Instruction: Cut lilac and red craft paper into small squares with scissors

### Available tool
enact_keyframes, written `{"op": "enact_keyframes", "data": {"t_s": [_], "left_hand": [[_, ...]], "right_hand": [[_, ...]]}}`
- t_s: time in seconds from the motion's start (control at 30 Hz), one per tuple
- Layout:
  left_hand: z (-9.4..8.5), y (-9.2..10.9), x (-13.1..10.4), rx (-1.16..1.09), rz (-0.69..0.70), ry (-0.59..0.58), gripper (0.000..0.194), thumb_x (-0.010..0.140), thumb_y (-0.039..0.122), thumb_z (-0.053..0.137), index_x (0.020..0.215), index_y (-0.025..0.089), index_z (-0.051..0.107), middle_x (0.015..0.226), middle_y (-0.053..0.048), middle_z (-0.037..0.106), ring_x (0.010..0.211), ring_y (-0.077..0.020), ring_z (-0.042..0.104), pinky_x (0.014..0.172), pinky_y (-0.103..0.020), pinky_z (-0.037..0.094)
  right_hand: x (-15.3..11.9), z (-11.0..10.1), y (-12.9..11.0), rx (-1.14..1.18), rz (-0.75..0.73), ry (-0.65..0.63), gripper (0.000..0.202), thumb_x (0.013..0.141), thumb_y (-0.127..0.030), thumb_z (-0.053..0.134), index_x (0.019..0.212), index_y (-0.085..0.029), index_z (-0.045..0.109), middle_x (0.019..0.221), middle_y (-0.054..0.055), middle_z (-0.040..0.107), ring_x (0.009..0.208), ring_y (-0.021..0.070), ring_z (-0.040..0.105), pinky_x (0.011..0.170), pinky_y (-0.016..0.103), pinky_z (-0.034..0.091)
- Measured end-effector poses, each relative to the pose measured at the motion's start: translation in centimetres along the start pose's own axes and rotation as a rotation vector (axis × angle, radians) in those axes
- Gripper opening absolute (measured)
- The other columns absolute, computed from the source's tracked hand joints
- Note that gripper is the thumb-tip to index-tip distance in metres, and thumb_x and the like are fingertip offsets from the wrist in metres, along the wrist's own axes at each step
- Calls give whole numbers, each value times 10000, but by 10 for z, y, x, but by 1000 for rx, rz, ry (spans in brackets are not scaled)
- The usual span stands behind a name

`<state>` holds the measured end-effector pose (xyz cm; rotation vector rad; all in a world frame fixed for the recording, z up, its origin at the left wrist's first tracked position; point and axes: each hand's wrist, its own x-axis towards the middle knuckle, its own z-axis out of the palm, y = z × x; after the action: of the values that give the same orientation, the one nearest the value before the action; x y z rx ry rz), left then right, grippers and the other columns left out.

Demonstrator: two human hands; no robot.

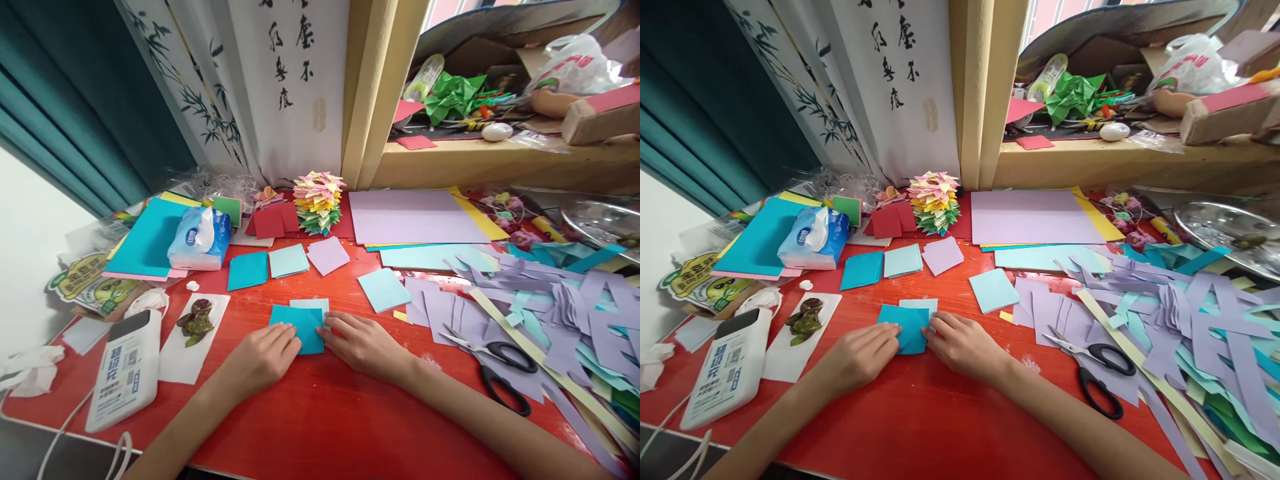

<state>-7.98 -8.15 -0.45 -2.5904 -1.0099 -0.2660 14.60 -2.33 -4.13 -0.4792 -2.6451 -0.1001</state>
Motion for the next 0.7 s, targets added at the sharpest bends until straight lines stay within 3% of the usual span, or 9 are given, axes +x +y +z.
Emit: {"op": "enact_keyframes", "data": {"t_s": [0.07,0.13,0.23,0.3,0.4,0.53,0.7], "left_hand": [[3,6,-1,-59,-13,-77,190,863,223,442,800,142,601,909,-119,686,893,-229,642,789,-337,524],[3,-2,-1,-160,-96,-146,242,874,304,424,829,153,607,937,-110,683,912,-233,634,804,-357,516],[3,-34,1,-269,-316,-223,300,907,301,336,939,168,603,1080,-92,642,1063,-215,565,924,-371,444],[7,-61,1,-203,-528,-241,342,894,325,360,1086,123,558,1264,-149,517,1213,-256,432,985,-407,376],[16,-96,-1,-222,-670,-336,486,852,364,437,1273,121,423,1414,-154,321,1300,-282,292,1022,-423,313],[20,-125,-5,-395,-781,-456,525,816,442,460,1289,219,428,1366,-78,422,1234,-270,407,984,-389,355],[18,-140,-9,-482,-767,-458,460,799,485,450,1199,273,531,1301,-27,504,1180,-260,470,964,-375,364]], "right_hand": [[0,0,0,-2,-8,-4,233,899,-156,401,1050,-114,572,929,105,614,965,209,559,672,288,530],[1,-1,0,-3,-8,0,231,901,-159,399,1044,-111,573,919,108,614,954,211,563,671,295,531],[2,-2,-2,-5,-1,-1,232,907,-165,388,1033,-110,575,906,110,614,936,208,568,674,303,531],[2,-2,-3,-10,-4,-3,233,908,-168,389,1034,-107,575,905,110,615,930,210,568,674,307,530],[2,-3,-3,-23,-9,-1,232,905,-163,395,1036,-102,577,908,110,618,935,216,566,665,305,530],[2,-3,-2,-22,-8,-2,228,902,-159,403,1035,-92,575,916,110,615,945,218,565,678,307,532],[2,-3,-2,-15,-4,-4,233,910,-166,383,1034,-108,571,907,108,615,943,214,567,690,313,533]]}}
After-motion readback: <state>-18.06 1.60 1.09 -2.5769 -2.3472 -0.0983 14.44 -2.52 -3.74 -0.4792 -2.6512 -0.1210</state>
